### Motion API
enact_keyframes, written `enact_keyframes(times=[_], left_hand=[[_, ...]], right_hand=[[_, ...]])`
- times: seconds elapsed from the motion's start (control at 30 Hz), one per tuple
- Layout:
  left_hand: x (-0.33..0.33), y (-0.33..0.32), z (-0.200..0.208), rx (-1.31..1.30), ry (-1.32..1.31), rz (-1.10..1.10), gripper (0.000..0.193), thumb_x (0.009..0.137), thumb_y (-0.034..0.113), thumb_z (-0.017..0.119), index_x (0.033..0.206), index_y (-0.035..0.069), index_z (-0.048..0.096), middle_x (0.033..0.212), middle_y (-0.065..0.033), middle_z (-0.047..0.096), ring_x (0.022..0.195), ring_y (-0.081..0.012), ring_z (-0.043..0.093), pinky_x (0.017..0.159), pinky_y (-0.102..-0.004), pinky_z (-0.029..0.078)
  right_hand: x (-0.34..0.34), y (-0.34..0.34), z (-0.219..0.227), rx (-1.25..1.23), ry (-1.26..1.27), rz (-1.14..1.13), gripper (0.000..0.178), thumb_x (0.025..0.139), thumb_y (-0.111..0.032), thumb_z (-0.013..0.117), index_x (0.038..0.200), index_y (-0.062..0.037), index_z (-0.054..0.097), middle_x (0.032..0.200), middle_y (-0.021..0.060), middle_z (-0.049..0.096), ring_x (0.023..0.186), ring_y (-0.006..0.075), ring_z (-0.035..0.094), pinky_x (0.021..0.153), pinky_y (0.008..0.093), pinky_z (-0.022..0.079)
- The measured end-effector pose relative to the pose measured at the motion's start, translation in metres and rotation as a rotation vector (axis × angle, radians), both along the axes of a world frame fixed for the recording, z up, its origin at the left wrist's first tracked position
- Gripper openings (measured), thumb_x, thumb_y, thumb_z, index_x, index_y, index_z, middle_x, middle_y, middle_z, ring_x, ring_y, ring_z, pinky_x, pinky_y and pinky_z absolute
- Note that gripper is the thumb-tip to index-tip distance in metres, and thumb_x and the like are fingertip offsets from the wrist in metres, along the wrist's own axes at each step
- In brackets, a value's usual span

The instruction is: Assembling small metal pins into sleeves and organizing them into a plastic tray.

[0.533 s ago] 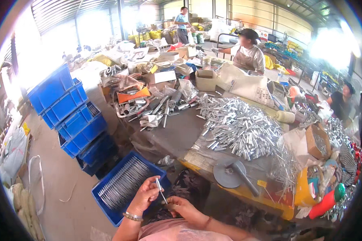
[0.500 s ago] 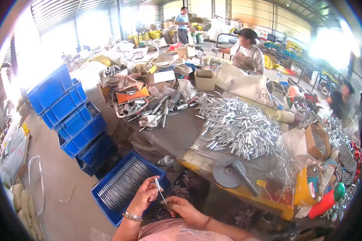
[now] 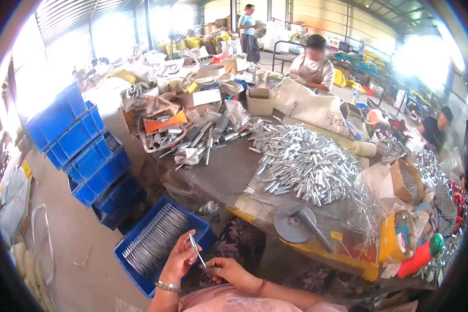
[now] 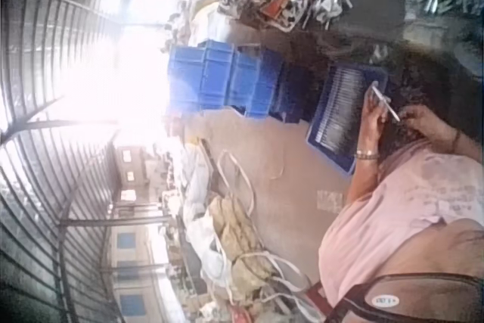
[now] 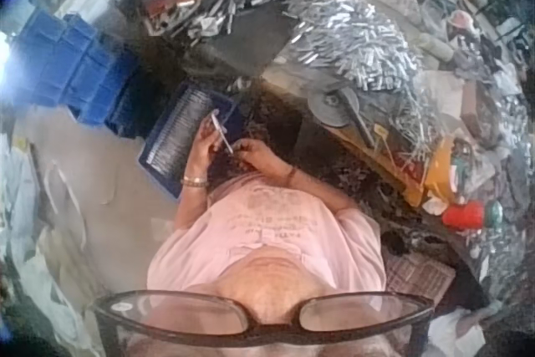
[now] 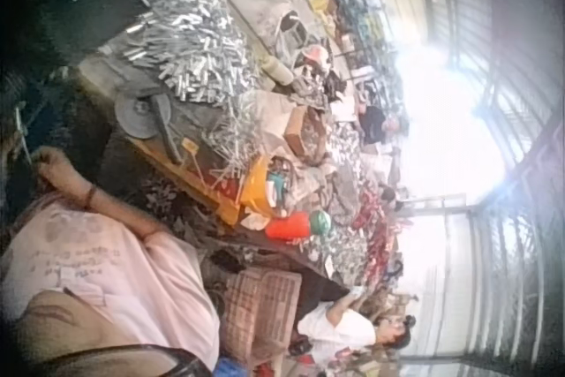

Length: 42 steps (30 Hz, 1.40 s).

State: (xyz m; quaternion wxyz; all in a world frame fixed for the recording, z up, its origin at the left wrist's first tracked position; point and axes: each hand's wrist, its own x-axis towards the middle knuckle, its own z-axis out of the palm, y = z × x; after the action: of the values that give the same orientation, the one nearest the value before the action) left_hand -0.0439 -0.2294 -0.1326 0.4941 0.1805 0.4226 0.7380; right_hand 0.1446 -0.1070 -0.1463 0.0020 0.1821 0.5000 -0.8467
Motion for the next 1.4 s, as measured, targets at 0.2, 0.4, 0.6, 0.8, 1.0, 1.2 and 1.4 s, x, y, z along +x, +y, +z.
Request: enact_keyframes(times=[0.2, 0.4, 0.6, 0.8, 1.0, 1.2, 1.4], left_hand=[[-0.009, -0.017, 0.021, -0.153, 0.169, 0.078, 0.070, 0.105, 0.032, 0.075, 0.164, 0.009, 0.046, 0.120, -0.0144, 0.076, 0.082, -0.0116, 0.064, 0.068, -0.0255, 0.050], [-0.065, -0.123, -0.033, -0.704, 1.180, 0.999, 0.041, 0.109, 0.014, 0.066, 0.149, 0.009, 0.061, 0.130, -0.0136, 0.072, 0.121, -0.0308, 0.068, 0.100, -0.0407, 0.055], [-0.052, -0.208, -0.111, -1.164, 0.977, 1.071, 0.062, 0.114, 0.034, 0.055, 0.164, -0.001, 0.041, 0.161, -0.0276, 0.051, 0.148, -0.0424, 0.050, 0.122, -0.0515, 0.039], [-0.050, -0.205, -0.123, -0.872, 0.413, 0.992, 0.066, 0.117, 0.043, 0.046, 0.167, 0.000, 0.037, 0.161, -0.0273, 0.053, 0.147, -0.0409, 0.053, 0.122, -0.0449, 0.041], [-0.049, -0.197, -0.104, -0.884, 0.450, 1.030, 0.061, 0.117, 0.036, 0.050, 0.166, 0.001, 0.040, 0.159, -0.0247, 0.055, 0.144, -0.0347, 0.055, 0.121, -0.0419, 0.042], [-0.050, -0.195, -0.096, -0.869, 0.393, 1.026, 0.060, 0.117, 0.034, 0.051, 0.166, 0.001, 0.040, 0.159, -0.0226, 0.054, 0.145, -0.0318, 0.055, 0.120, -0.0405, 0.043], [-0.048, -0.196, -0.110, -0.817, 0.362, 1.072, 0.059, 0.116, 0.031, 0.054, 0.167, 0.003, 0.039, 0.154, -0.0210, 0.058, 0.139, -0.0294, 0.058, 0.117, -0.0395, 0.045]], right_hand=[[-0.023, 0.009, 0.027, 0.211, -0.134, 0.007, 0.019, 0.104, -0.015, 0.071, 0.119, -0.0056, 0.077, 0.091, -0.0008, 0.075, 0.071, 0.0070, 0.066, 0.065, 0.0254, 0.054], [-0.066, 0.015, 0.039, 0.319, -0.175, 0.110, 0.019, 0.101, -0.008, 0.073, 0.119, -0.0052, 0.079, 0.091, -0.0007, 0.075, 0.070, 0.0062, 0.061, 0.064, 0.0227, 0.050], [-0.136, -0.025, 0.024, 0.364, -0.235, 0.327, 0.021, 0.100, -0.013, 0.075, 0.119, -0.0058, 0.080, 0.090, -0.0017, 0.074, 0.070, 0.0046, 0.060, 0.062, 0.0219, 0.048], [-0.207, -0.080, -0.001, 0.384, -0.243, 0.468, 0.022, 0.098, -0.016, 0.078, 0.118, -0.0066, 0.081, 0.092, -0.0012, 0.075, 0.071, 0.0056, 0.062, 0.062, 0.0223, 0.050], [-0.272, -0.132, -0.052, 0.409, -0.228, 0.543, 0.024, 0.097, -0.020, 0.081, 0.116, -0.0058, 0.080, 0.090, -0.0006, 0.075, 0.068, 0.0068, 0.063, 0.057, 0.0236, 0.049], [-0.310, -0.161, -0.079, 0.471, -0.240, 0.569, 0.027, 0.094, -0.016, 0.080, 0.115, 0.0002, 0.081, 0.092, 0.0069, 0.080, 0.073, 0.0133, 0.074, 0.065, 0.0292, 0.059], [-0.324, -0.180, -0.085, 0.611, -0.234, 0.590, 0.031, 0.093, -0.016, 0.079, 0.116, 0.0033, 0.080, 0.094, 0.0141, 0.082, 0.069, 0.0190, 0.077, 0.068, 0.0306, 0.062]])
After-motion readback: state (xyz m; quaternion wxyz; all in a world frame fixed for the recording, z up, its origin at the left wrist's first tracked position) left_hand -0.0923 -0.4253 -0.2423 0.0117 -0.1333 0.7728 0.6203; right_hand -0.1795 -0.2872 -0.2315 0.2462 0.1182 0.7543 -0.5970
